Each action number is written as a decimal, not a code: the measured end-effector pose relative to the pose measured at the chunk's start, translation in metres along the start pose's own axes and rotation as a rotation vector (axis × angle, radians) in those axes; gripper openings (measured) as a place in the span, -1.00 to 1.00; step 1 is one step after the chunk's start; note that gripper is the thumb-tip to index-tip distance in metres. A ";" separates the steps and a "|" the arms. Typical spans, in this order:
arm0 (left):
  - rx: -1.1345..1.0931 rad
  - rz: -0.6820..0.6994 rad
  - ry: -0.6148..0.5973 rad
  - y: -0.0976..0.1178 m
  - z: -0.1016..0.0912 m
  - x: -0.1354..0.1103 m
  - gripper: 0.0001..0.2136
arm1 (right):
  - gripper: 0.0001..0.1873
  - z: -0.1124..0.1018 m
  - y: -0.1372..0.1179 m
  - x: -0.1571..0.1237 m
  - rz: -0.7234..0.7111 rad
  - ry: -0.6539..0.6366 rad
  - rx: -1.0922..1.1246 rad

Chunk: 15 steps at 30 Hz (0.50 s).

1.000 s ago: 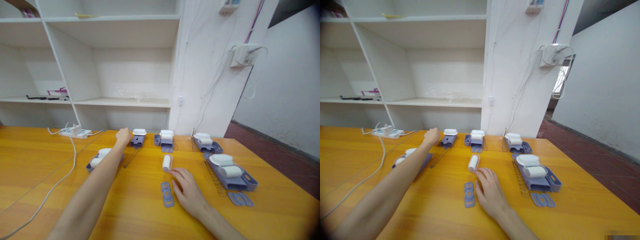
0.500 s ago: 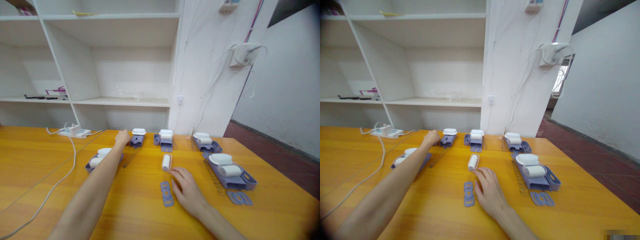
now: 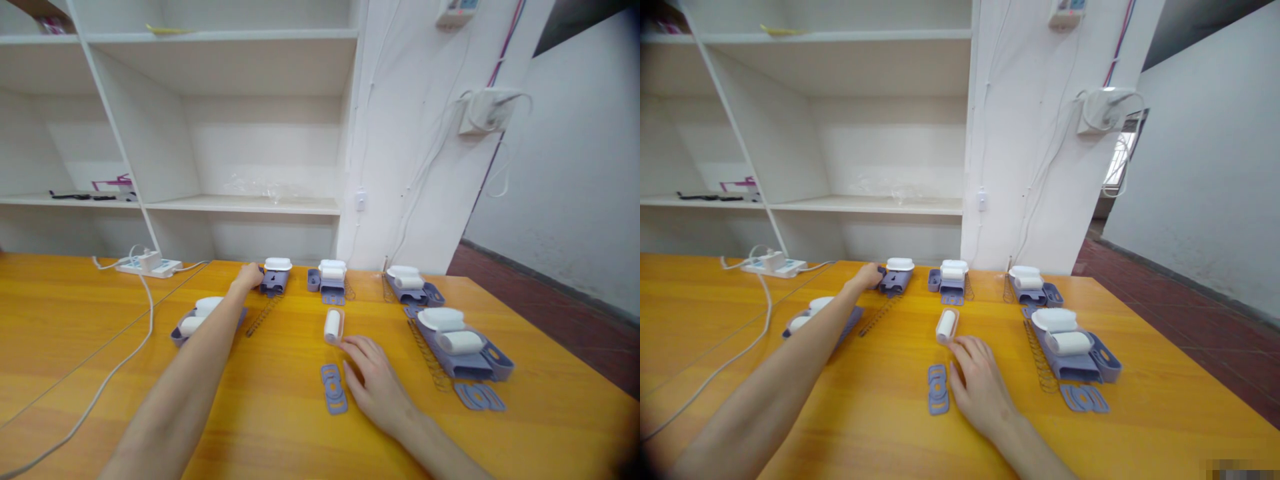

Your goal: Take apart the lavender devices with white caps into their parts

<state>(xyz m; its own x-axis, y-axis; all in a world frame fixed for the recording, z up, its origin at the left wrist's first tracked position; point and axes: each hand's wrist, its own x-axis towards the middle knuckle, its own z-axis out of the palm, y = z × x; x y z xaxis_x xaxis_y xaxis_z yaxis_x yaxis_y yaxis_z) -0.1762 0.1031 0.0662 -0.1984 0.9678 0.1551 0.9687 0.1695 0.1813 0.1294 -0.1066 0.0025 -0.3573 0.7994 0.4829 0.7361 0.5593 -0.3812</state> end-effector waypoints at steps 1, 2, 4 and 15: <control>0.010 -0.003 0.001 0.001 -0.002 -0.001 -0.71 | -0.58 0.000 0.000 0.000 -0.002 0.000 0.000; 0.022 -0.013 0.003 0.003 -0.004 -0.003 -0.70 | -0.58 0.000 0.000 0.000 -0.003 0.000 -0.001; 0.052 -0.026 0.026 0.009 -0.010 -0.006 -0.69 | -0.58 0.000 0.000 0.000 -0.006 0.000 -0.001; 0.253 0.244 -0.187 0.047 -0.036 -0.071 -0.59 | -0.59 0.003 0.003 0.000 -0.008 -0.002 -0.012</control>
<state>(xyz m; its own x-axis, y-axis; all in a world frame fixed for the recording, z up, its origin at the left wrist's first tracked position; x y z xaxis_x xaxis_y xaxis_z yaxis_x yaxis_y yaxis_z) -0.1218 0.0358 0.0990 0.0503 0.9985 -0.0194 0.9948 -0.0518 -0.0878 0.1299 -0.1045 -0.0012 -0.3643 0.7957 0.4839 0.7404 0.5627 -0.3678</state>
